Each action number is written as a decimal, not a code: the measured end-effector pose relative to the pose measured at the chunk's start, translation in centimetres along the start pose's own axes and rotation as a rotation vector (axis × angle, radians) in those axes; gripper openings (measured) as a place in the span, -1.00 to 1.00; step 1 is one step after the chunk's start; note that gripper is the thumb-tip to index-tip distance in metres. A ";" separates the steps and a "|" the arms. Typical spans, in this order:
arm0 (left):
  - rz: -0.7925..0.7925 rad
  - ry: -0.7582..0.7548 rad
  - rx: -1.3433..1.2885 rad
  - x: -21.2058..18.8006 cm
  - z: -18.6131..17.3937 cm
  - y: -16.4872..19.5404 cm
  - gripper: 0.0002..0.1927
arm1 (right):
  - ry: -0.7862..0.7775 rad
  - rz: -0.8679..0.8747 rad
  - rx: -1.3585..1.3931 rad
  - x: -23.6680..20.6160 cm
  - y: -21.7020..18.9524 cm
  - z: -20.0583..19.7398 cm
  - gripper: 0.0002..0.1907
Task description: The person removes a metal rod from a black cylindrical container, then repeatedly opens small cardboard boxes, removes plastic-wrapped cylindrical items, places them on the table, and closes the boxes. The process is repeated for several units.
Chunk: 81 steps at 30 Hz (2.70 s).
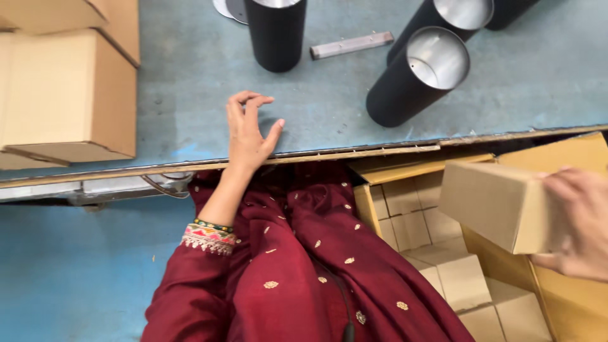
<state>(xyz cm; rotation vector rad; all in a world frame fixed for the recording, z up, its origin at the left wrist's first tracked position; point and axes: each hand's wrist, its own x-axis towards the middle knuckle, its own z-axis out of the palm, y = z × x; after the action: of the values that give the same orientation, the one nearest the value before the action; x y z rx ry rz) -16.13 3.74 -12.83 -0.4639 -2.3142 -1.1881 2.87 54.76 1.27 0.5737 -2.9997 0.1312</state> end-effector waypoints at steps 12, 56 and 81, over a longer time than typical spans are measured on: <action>0.164 0.129 -0.202 0.7 -7.6 7.1 -0.60 | 0.226 0.055 0.136 25.5 -19.3 -2.8 -0.10; -0.084 0.043 -0.847 0.0 -3.0 5.2 -0.83 | 0.038 -0.315 0.285 33.9 -24.0 -1.7 -0.35; 0.126 0.002 -0.600 -0.9 -2.0 3.9 -0.75 | -0.055 -0.416 0.054 33.6 -23.8 -1.2 -0.11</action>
<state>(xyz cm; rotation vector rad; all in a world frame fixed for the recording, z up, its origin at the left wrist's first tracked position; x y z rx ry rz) -12.87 4.25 -9.84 -0.7979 -1.8585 -1.8061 -19.30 20.57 7.45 1.2042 -2.8565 0.1690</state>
